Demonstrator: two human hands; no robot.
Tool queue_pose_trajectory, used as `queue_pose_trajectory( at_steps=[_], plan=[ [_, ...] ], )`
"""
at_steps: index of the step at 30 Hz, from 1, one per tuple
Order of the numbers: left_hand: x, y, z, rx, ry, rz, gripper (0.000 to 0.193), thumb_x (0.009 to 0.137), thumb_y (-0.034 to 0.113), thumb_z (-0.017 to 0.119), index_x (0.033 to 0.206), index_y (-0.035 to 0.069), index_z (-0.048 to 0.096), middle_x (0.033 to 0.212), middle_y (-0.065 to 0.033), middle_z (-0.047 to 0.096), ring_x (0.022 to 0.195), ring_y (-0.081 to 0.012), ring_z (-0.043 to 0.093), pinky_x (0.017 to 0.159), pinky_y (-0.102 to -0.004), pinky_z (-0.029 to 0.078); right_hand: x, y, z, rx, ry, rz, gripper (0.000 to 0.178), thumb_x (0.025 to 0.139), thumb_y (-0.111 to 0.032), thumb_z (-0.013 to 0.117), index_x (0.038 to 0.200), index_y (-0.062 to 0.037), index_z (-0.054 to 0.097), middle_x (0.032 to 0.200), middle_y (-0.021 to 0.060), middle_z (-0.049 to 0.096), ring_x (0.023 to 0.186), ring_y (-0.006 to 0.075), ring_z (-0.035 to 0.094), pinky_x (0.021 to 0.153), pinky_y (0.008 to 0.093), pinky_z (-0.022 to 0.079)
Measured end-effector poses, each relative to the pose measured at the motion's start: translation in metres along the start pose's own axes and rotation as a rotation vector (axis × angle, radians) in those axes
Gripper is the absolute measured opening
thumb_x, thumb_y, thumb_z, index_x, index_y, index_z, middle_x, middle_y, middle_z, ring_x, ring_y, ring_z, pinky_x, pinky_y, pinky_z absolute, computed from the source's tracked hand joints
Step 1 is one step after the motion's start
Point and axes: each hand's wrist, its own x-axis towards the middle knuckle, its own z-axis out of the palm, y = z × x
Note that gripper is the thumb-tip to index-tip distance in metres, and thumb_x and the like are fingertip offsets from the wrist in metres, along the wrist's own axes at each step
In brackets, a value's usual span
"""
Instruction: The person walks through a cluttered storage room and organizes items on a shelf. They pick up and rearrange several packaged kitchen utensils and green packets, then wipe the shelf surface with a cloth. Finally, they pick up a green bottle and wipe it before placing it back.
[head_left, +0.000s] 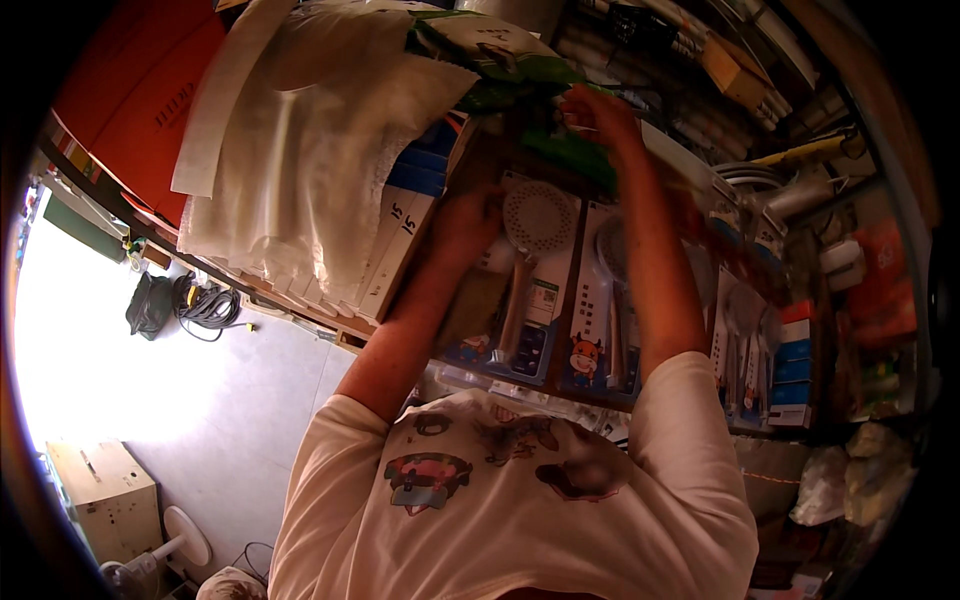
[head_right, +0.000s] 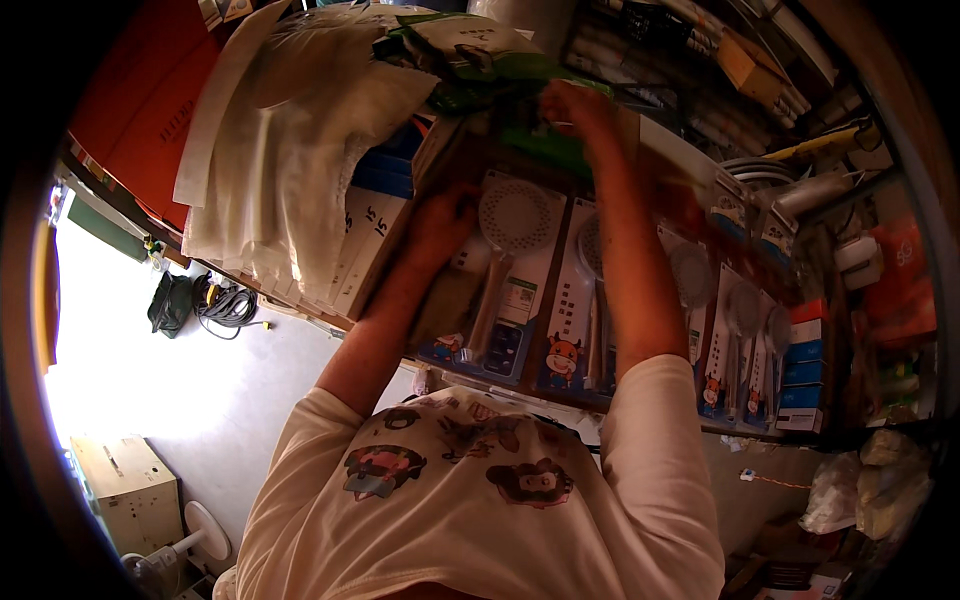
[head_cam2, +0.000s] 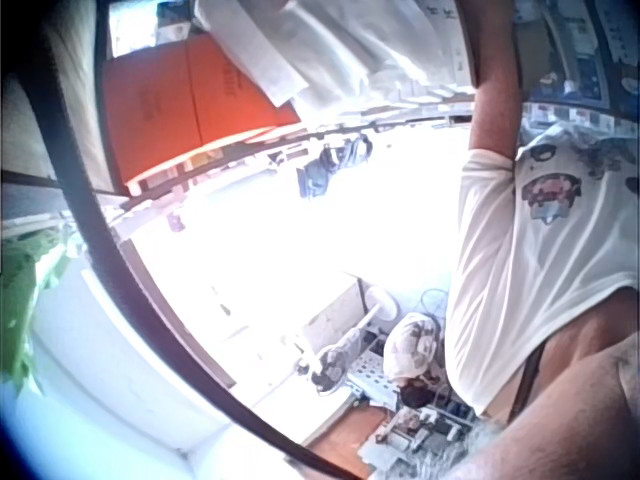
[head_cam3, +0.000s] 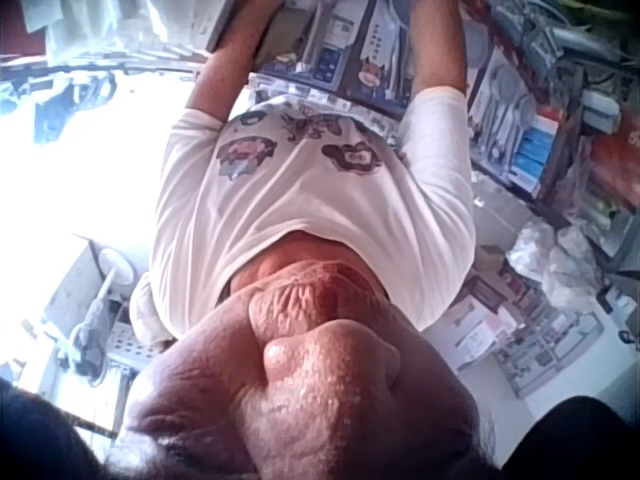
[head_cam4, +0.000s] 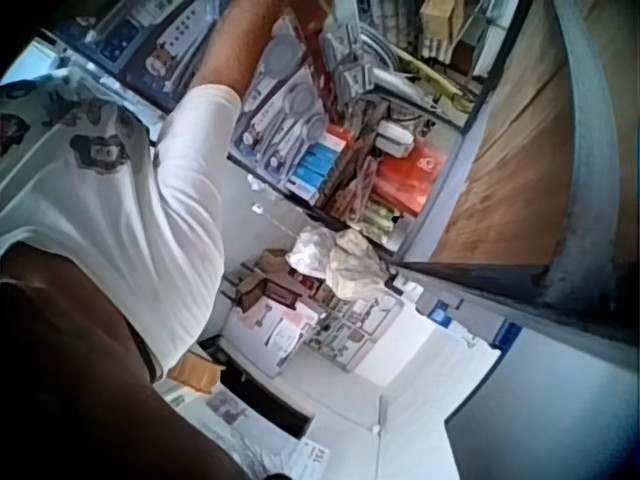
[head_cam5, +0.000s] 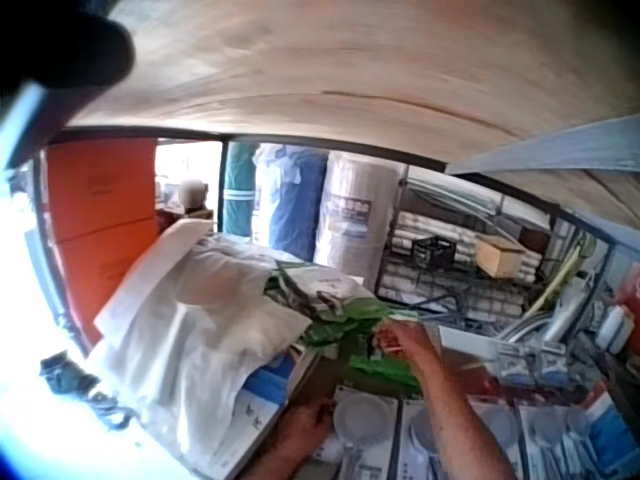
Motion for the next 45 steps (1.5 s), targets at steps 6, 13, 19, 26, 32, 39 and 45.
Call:
queue_pose_trajectory(
  at_steps=[6, 13, 19, 26, 32, 39, 45],
  plan=[
    [0.001, 0.002, 0.001, 0.023, -0.013, -0.028, 0.024, 0.083, 0.015, 0.058, 0.105, 0.008, 0.063, 0.087, -0.0198, 0.066, 0.083, -0.0348, 0.065, 0.073, -0.041, 0.051, 0.022, -0.001, 0.041, 0.477, -0.166, 0.15, 0.048, 0.081, -0.039, 0.071, 0.112, -0.0053, 0.059, 0.102, 0.0083, 0.068, 0.088, 0.0176, 0.065, 0.075, 0.0306, 0.05],
    [0.002, 0.001, 0.0, 0.027, -0.048, -0.068, 0.025, 0.082, 0.015, 0.058, 0.106, 0.009, 0.064, 0.087, -0.0183, 0.066, 0.083, -0.0357, 0.065, 0.074, -0.041, 0.051, 0.033, -0.001, 0.059, 0.66, -0.096, 0.16, 0.032, 0.081, -0.023, 0.073, 0.105, -0.0062, 0.059, 0.103, 0.0098, 0.066, 0.095, 0.0206, 0.064, 0.078, 0.0343, 0.055],
    [0.0, 0.0, 0.002, 0.031, 0.02, 0.009, 0.025, 0.081, 0.014, 0.059, 0.105, 0.008, 0.064, 0.091, -0.0187, 0.066, 0.086, -0.0352, 0.064, 0.077, -0.0402, 0.051, 0.025, 0.012, 0.045, 0.988, -0.191, 0.097, 0.036, 0.084, -0.015, 0.065, 0.112, 0.0014, 0.052, 0.109, 0.0192, 0.057, 0.098, 0.0342, 0.061, 0.088, 0.048, 0.054],
    [0.001, 0.004, 0.0, 0.038, -0.031, -0.034, 0.027, 0.081, 0.015, 0.059, 0.107, 0.01, 0.065, 0.094, -0.0194, 0.066, 0.087, -0.035, 0.065, 0.076, -0.0407, 0.051, 0.014, 0.004, 0.057, 1.01, 0.035, 0.209, 0.05, 0.08, -0.017, 0.072, 0.12, -0.0015, 0.048, 0.122, 0.0174, 0.046, 0.104, 0.0348, 0.057, 0.09, 0.0497, 0.053],
    [0.002, 0.002, 0.003, 0.115, -0.088, -0.091, 0.028, 0.082, 0.018, 0.059, 0.109, 0.012, 0.065, 0.09, -0.019, 0.066, 0.083, -0.035, 0.065, 0.074, -0.0413, 0.052, 0.026, 0.0, 0.057, 0.993, 0.03, 0.19, 0.042, 0.08, -0.013, 0.07, 0.116, -0.0053, 0.049, 0.117, 0.015, 0.048, 0.099, 0.0351, 0.059, 0.088, 0.0523, 0.054],
    [0.004, -0.005, 0.006, 0.078, -0.084, -0.071, 0.028, 0.084, 0.017, 0.057, 0.11, 0.012, 0.063, 0.089, -0.0179, 0.067, 0.082, -0.0328, 0.066, 0.073, -0.04, 0.052, 0.017, 0.004, 0.031, 1.194, 0.11, 0.11, 0.016, 0.085, -0.007, 0.061, 0.094, 0.0015, 0.051, 0.087, 0.0137, 0.053, 0.072, 0.0282, 0.06, 0.091, 0.0599, 0.05],
    [0.005, -0.009, 0.006, 0.081, -0.09, -0.063, 0.028, 0.084, 0.014, 0.056, 0.111, 0.01, 0.062, 0.091, -0.0178, 0.067, 0.084, -0.0308, 0.067, 0.073, -0.0379, 0.051, -0.003, 0.013, -0.028, 1.304, 0.239, -0.071, 0.015, 0.086, -0.006, 0.058, 0.094, 0.0043, 0.051, 0.084, 0.014, 0.053, 0.07, 0.0258, 0.055, 0.09, 0.0597, 0.05]
  ],
)
